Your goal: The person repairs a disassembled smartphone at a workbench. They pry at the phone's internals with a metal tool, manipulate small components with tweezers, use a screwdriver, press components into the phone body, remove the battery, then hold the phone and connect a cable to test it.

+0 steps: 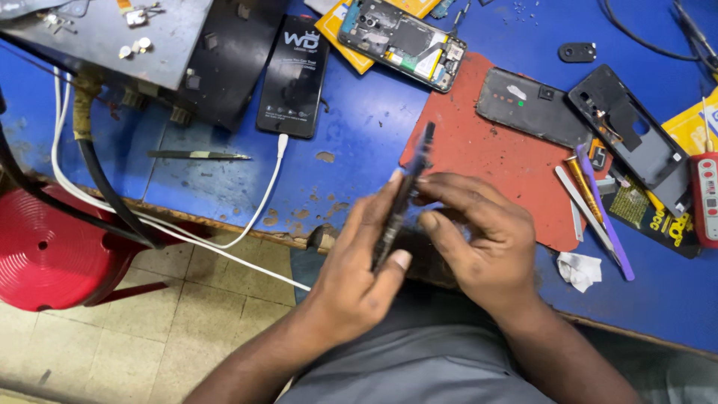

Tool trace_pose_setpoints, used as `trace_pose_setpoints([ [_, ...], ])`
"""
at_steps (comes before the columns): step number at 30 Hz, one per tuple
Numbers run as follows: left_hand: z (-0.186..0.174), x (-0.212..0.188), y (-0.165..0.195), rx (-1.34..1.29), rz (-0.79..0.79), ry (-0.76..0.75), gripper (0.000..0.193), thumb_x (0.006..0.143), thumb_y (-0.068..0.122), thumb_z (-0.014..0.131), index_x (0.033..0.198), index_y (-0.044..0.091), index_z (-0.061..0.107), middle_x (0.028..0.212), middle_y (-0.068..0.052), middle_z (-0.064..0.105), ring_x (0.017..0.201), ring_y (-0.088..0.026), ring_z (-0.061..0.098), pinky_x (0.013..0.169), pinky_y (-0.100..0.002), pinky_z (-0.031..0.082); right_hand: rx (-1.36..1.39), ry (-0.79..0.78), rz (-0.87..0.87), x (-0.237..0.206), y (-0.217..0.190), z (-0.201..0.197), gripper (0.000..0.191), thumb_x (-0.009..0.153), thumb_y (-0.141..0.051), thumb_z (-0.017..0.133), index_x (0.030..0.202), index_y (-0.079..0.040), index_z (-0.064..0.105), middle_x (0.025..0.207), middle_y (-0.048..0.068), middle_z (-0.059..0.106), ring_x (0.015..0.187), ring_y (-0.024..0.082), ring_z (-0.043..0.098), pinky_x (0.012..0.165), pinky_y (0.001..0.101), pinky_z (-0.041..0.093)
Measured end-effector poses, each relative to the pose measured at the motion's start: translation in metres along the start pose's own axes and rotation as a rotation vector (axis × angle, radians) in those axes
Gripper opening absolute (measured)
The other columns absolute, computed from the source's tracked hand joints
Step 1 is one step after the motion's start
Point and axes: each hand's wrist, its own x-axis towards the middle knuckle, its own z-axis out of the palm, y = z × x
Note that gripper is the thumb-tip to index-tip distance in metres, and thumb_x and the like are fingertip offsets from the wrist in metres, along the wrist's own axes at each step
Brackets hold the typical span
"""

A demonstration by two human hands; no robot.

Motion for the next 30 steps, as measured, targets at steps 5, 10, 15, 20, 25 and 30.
trace_pose_setpoints([
  [5, 0.009, 0.007, 0.009, 0.597, 0.115, 0.189, 0.099, 0.088, 0.023, 0.079, 0.163, 0.006, 0.017, 0.135, -0.028, 0.036, 0.115, -0.042, 0.045, 0.104, -0.053, 0.039, 0.957, -0.119, 0.325, -0.012, 0.021, 0.004, 0.046, 0.101, -0.004, 0.067, 0.144, 0.010, 0.057, 0.128, 0.022, 0.069, 0.106, 0.024, 0.071, 0.092, 0.0360, 0.058],
  [10, 0.012, 0.007, 0.003, 0.663, 0.112, 0.228, 0.106, 0.086, 0.025, 0.084, 0.163, 0.004, 0.016, 0.136, -0.027, 0.039, 0.111, -0.039, 0.046, 0.100, -0.053, 0.040, 0.912, -0.037, 0.412, -0.014, 0.030, 0.010, 0.042, 0.099, -0.001, 0.067, 0.138, 0.009, 0.055, 0.132, 0.019, 0.066, 0.122, 0.025, 0.067, 0.104, 0.0391, 0.056],
  [15, 0.011, 0.008, 0.000, 0.502, 0.129, 0.231, 0.109, 0.085, 0.021, 0.086, 0.164, 0.004, 0.014, 0.138, -0.025, 0.042, 0.119, -0.038, 0.049, 0.104, -0.048, 0.045, 0.878, -0.066, 0.361, -0.017, 0.030, 0.008, 0.041, 0.100, -0.002, 0.068, 0.138, 0.009, 0.056, 0.131, 0.019, 0.067, 0.120, 0.025, 0.067, 0.104, 0.0403, 0.055],
  [20, 0.008, 0.007, -0.001, 0.333, 0.098, 0.183, 0.108, 0.082, 0.009, 0.082, 0.165, 0.004, 0.013, 0.138, -0.023, 0.044, 0.123, -0.037, 0.053, 0.106, -0.044, 0.048, 0.809, -0.131, 0.296, -0.026, 0.031, 0.003, 0.048, 0.099, -0.004, 0.068, 0.144, 0.009, 0.055, 0.130, 0.017, 0.068, 0.117, 0.023, 0.067, 0.103, 0.0373, 0.055],
  [25, 0.007, 0.005, -0.003, 0.286, 0.111, 0.182, 0.107, 0.082, 0.004, 0.078, 0.166, 0.004, 0.013, 0.137, -0.024, 0.045, 0.125, -0.036, 0.055, 0.109, -0.043, 0.049, 0.790, -0.145, 0.258, -0.028, 0.030, 0.002, 0.042, 0.105, -0.004, 0.069, 0.142, 0.012, 0.057, 0.122, 0.019, 0.070, 0.110, 0.023, 0.067, 0.106, 0.0382, 0.055],
  [30, 0.004, 0.006, -0.002, 0.184, 0.045, 0.154, 0.103, 0.086, 0.000, 0.073, 0.169, 0.004, 0.012, 0.139, -0.022, 0.053, 0.125, -0.035, 0.060, 0.109, -0.043, 0.051, 0.640, -0.162, 0.297, -0.025, 0.020, 0.001, 0.045, 0.101, -0.006, 0.065, 0.142, 0.009, 0.054, 0.134, 0.019, 0.068, 0.127, 0.026, 0.066, 0.112, 0.0403, 0.053],
])
